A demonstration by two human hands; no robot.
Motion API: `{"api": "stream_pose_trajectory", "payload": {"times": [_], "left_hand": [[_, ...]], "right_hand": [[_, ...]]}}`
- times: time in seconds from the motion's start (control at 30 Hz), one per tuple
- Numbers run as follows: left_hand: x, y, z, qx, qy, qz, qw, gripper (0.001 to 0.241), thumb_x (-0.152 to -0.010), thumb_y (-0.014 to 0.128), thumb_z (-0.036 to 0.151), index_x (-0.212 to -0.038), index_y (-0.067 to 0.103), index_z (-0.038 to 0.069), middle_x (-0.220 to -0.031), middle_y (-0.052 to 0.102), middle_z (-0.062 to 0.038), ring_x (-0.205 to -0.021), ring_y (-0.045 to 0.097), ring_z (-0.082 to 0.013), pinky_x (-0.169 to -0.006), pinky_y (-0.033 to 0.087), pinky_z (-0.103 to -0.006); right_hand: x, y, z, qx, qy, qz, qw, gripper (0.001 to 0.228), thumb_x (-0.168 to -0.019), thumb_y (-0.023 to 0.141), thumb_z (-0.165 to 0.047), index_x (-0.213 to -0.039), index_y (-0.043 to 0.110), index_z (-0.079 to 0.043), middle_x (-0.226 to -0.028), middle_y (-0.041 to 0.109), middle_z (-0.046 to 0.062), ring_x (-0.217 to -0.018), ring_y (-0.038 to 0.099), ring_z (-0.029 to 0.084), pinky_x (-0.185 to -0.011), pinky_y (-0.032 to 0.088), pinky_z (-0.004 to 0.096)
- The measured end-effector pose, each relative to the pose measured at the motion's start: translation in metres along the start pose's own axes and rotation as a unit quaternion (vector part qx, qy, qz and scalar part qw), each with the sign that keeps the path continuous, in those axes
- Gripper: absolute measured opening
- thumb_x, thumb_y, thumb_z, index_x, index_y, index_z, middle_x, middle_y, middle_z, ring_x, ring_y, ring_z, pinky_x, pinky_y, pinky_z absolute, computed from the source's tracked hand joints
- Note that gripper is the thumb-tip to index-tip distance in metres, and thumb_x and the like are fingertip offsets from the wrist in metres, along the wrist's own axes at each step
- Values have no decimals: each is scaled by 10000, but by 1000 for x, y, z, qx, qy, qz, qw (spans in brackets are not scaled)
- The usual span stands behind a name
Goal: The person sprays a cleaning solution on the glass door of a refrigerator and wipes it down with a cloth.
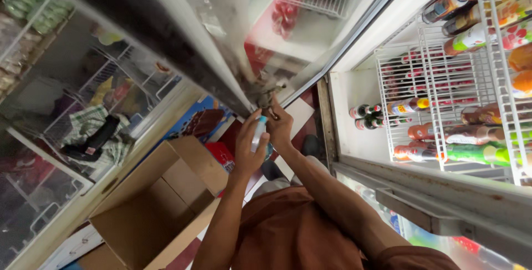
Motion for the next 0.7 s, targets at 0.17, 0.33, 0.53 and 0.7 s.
{"api": "stream_pose_trajectory", "payload": {"times": [0.17, 0.33, 0.53, 0.7], "left_hand": [[19, -26, -8, -9, -17, 48, 999, 442, -1072, 561, 314, -1294, 617, -65, -1342, 560, -236, -1229, 587, -367, -1076, 479, -436], [21, -35, -10, -13, -19, 72, 997, 416, -1078, 558, 314, -1263, 631, -52, -1408, 453, -249, -1268, 563, -349, -1105, 449, -445], [28, -33, -5, -40, -9, 87, 995, 417, -1063, 576, 306, -1262, 637, -55, -1451, 481, -232, -1339, 521, -361, -1143, 435, -471], [30, -32, -12, 12, 2, 79, 997, 404, -1071, 585, 286, -1287, 651, -50, -1532, 395, -261, -1452, 445, -426, -1229, 360, -493]], "right_hand": [[-30, -28, -109, 119, -230, 61, 964, 310, -838, 752, 100, -1138, 694, 46, -1208, 605, 159, -1088, 627, 282, -790, 635, 303], [-40, -20, -144, 62, -181, 47, 980, 310, -870, 753, 100, -1158, 656, 37, -1175, 601, 113, -999, 670, 228, -736, 637, 294], [-1, 14, -83, 169, -163, -67, 970, 392, -839, 785, 25, -1200, 633, 41, -1113, 699, 162, -989, 726, 229, -798, 620, 335], [-12, 12, -67, 143, -133, -83, 977, 239, -913, 745, 7, -1143, 683, 0, -1108, 743, 148, -976, 773, 220, -839, 669, 317]]}}
Point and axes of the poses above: each hand's wrist, its own x-axis away from the middle knuckle, its own y-axis out of the palm, z = x × y, the point moved 10 cm from there along -x, towards the middle knuckle
